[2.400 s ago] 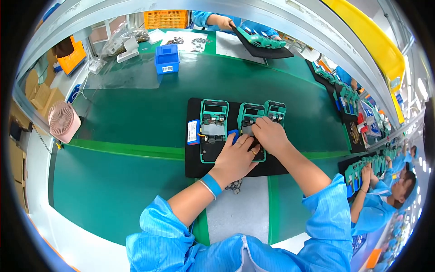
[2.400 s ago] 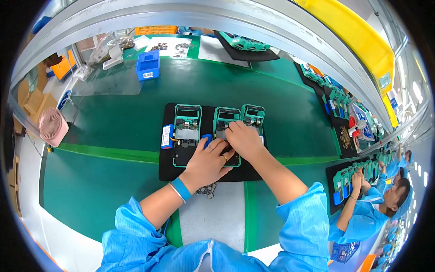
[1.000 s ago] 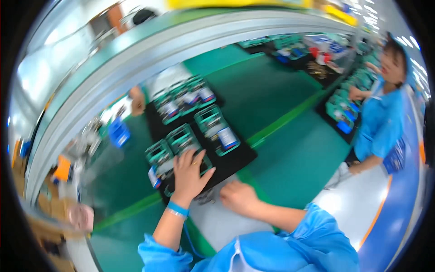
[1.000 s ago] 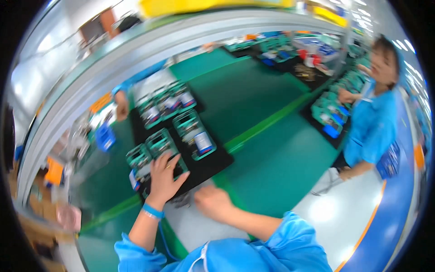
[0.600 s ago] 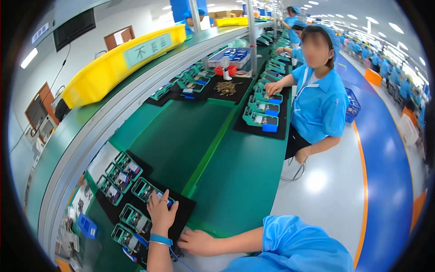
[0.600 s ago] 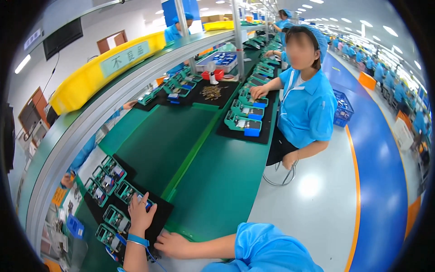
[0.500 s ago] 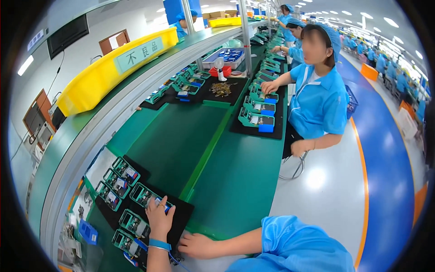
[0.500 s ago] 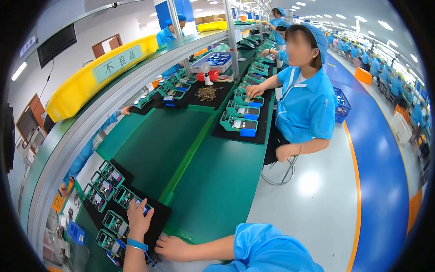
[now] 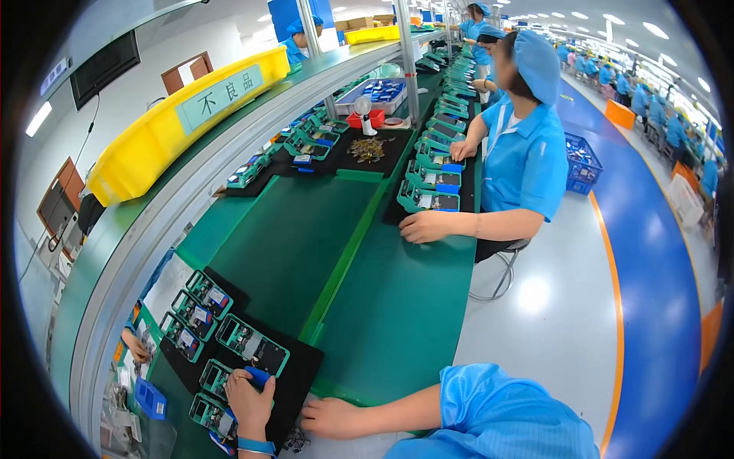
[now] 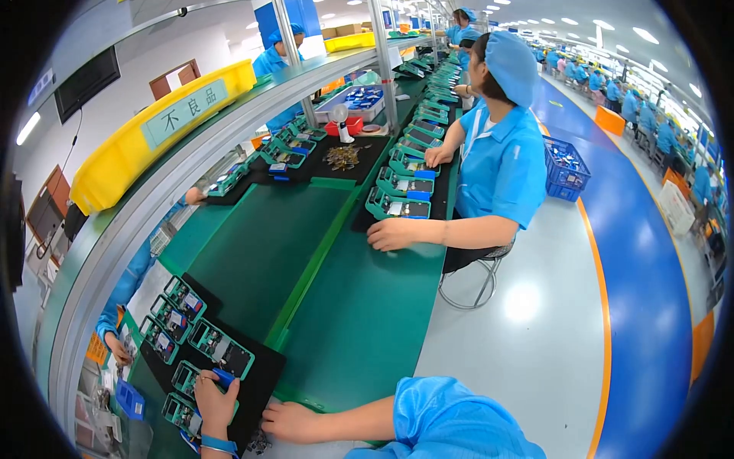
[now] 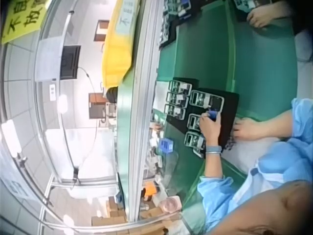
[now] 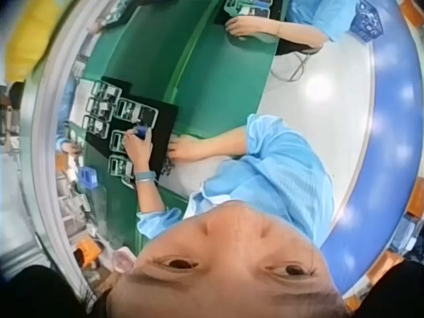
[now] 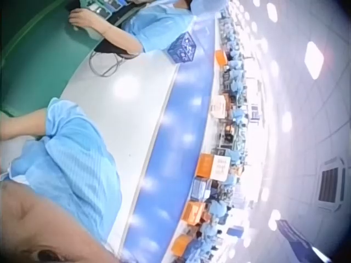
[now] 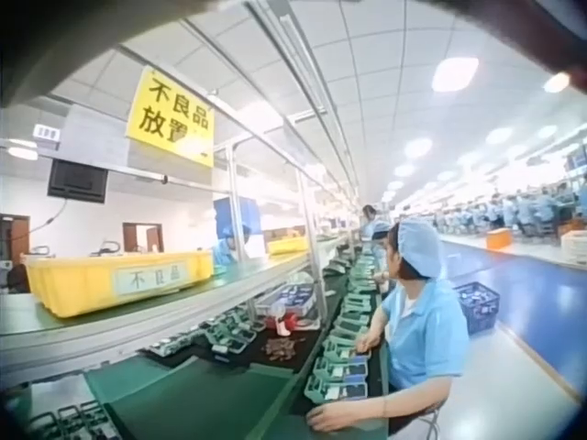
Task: The person assembles electronic components into plastic casings by hand, placing pcb boards and screws into the casings.
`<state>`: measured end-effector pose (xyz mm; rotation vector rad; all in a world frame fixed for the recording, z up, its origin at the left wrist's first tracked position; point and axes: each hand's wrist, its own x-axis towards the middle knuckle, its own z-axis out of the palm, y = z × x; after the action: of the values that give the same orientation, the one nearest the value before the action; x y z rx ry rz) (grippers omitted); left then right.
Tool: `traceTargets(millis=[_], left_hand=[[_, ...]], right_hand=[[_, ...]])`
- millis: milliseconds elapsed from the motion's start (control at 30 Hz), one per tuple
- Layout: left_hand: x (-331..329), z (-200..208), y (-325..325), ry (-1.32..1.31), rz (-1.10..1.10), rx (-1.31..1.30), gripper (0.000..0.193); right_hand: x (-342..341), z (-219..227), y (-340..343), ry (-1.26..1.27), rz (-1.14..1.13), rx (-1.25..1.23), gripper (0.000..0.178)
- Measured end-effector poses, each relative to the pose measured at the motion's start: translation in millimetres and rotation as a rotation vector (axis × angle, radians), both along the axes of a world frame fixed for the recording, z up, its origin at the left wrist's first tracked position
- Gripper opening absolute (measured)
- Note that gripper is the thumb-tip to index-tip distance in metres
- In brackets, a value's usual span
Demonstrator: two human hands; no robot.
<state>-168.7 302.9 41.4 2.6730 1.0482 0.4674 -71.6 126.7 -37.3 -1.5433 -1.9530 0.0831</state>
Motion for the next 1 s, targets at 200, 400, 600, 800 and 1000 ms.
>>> traceTargets(millis=[200,400,600,800,1000], left_hand=[[7.8,-10.8,-9.4,-0.119,-0.056,0.064,0.072],[29.6,-19.8,-11.2,0.079,-0.092,0.134,0.072],[31.8,-26.2,-6.7,0.001,-0.120,0.143,0.062],[33.5,-23.2,-12.1,-0.021,-0.117,0.144,0.058],[29.3,-21.6,-16.1,-0.025,-0.108,0.137,0.058]], right_hand=[[0.7,0.3,1.3,0.049,0.003,0.029,0.021],[-0.2,-2.9,2.3,0.009,-0.015,0.042,0.020],[-0.7,-4.0,2.9,0.020,-0.023,0.060,0.020],[0.6,-2.6,2.0,0.014,-0.019,0.042,0.019],[1.3,2.8,1.2,0.021,-0.002,0.016,0.020]])
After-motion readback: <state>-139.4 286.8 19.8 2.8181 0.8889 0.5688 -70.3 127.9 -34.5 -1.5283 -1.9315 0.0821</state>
